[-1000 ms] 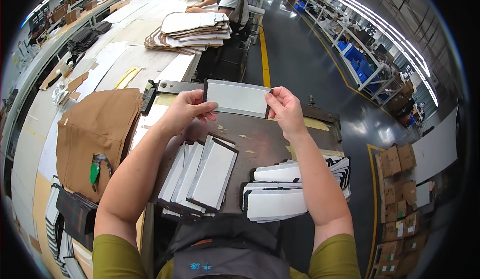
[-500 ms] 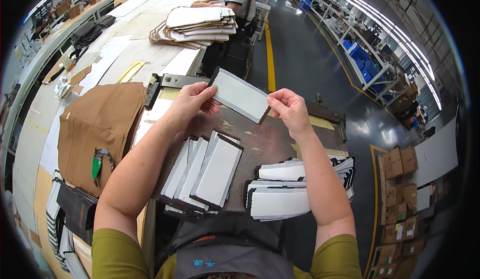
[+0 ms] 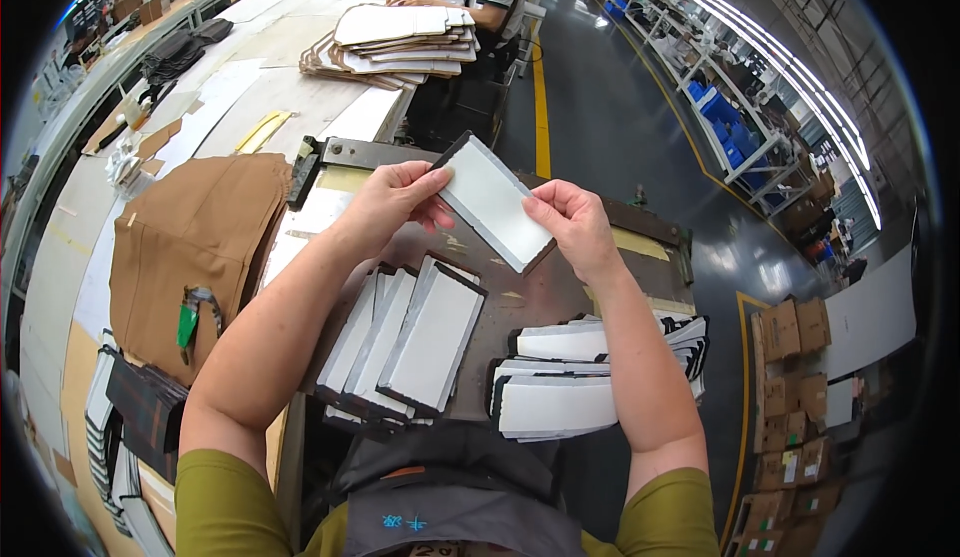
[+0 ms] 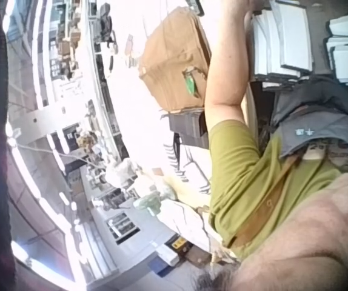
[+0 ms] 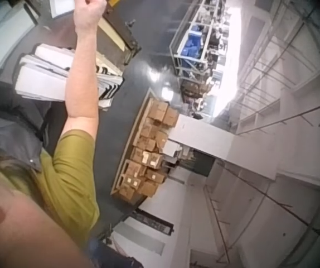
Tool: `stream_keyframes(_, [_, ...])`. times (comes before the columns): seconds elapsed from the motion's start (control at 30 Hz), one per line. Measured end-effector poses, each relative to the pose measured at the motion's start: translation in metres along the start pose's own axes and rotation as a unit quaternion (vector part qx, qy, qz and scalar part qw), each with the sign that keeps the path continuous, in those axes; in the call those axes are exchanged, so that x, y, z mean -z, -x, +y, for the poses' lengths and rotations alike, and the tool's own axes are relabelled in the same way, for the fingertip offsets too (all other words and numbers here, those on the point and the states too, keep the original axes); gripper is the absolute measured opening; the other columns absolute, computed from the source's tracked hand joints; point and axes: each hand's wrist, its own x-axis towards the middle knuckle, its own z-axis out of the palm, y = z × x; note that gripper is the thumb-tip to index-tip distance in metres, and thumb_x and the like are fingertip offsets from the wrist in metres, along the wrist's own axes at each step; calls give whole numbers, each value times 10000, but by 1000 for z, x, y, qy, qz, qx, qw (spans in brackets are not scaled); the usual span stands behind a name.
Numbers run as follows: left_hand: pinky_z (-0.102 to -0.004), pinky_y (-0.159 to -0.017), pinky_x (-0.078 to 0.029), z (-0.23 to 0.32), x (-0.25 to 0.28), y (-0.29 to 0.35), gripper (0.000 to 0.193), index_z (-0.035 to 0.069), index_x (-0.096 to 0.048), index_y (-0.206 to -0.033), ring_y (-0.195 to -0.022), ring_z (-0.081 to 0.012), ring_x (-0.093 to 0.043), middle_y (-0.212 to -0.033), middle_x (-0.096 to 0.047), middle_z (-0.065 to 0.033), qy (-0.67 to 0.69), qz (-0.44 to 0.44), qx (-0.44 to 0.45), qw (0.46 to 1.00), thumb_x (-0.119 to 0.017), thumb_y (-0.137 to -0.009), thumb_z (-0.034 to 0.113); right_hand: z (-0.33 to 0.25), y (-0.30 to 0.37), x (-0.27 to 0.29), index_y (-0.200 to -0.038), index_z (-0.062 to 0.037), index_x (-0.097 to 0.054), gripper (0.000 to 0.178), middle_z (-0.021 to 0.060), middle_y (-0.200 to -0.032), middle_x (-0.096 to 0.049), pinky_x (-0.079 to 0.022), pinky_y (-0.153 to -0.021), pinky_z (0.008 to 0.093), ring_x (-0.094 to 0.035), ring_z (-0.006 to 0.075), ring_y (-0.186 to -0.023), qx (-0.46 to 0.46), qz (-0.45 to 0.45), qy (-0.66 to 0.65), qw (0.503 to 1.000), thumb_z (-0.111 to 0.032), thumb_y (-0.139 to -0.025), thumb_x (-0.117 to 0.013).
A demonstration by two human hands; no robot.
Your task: Folding and aligning white linings into dark leather components using a metal guide.
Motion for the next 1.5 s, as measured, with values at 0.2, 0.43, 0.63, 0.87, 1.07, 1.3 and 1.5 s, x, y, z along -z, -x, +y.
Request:
stream_keyframes(0.2, [-227, -675, -551, 1, -12, 10, 199, 20, -658, -1040, -741, -110, -691, -953, -736, -93, 9, -85, 49, 995, -634, -996, 212, 4, 0, -8, -899, -7, -665, 146, -27, -778, -658, -450, -648, 191, -551, 23, -695, 48, 54, -11, 997, -136, -965, -676])
stream_keyframes(0.43, [-227, -593, -547, -2, -10, 9, 218, 0, -656, -1022, -700, -124, -713, -831, -734, -80, 0, -73, 55, 996, -657, -980, 214, -1, 7, -23, -863, -23, -657, 128, -15, -714, -636, -449, -599, 216, -545, 44, -645, 162, 72, 124, 976, -119, -931, -708])
stream_keyframes(0.63, [-220, -594, -530, 1, -11, 10, 225, 4, -650, -1009, -698, -130, -713, -819, -728, -89, -17, -67, 49, 996, -666, -975, 225, -1, 7, -21, -820, -35, -655, 136, -10, -679, -621, -444, -581, 225, -542, 49, -625, 169, 62, 157, 971, -108, -913, -721])
stream_keyframes(0.87, [-212, -581, -505, 0, -12, 9, 229, 19, -650, -1013, -654, -108, -684, -839, -714, -59, -16, -29, 38, 999, -674, -972, 244, -6, 5, -14, -808, -36, -631, 189, -34, -708, -612, -415, -593, 208, -509, 33, -646, 63, 11, 32, 997, -149, -934, -715])
stream_keyframes(1.07, [-211, -559, -490, 1, -9, 8, 214, 31, -655, -1030, -648, -91, -667, -855, -701, -40, 1, -28, 8, 1000, -667, -977, 238, -5, 4, -13, -869, -37, -659, 193, -27, -764, -632, -428, -643, 207, -530, 39, -700, 19, -27, -84, 996, -196, -978, -666])
stream_keyframes(1.3, [-214, -547, -490, 1, -10, 10, 202, 28, -658, -1046, -635, -89, -661, -859, -698, -38, 46, -80, 10, 996, -645, -990, 222, -8, 6, -9, -947, -34, -698, 184, -18, -832, -669, -461, -703, 235, -563, 57, -726, -24, -97, -171, 980, -204, -988, -643])
stream_keyframes(1.5, [-206, -546, -489, 4, -12, 13, 226, 19, -646, -1034, -635, -84, -654, -842, -681, -29, 76, -121, 40, 989, -617, -1008, 242, -10, 8, -4, -923, -40, -695, 164, -25, -831, -666, -476, -704, 252, -581, 63, -744, -29, -147, -184, 972, -188, -980, -653])
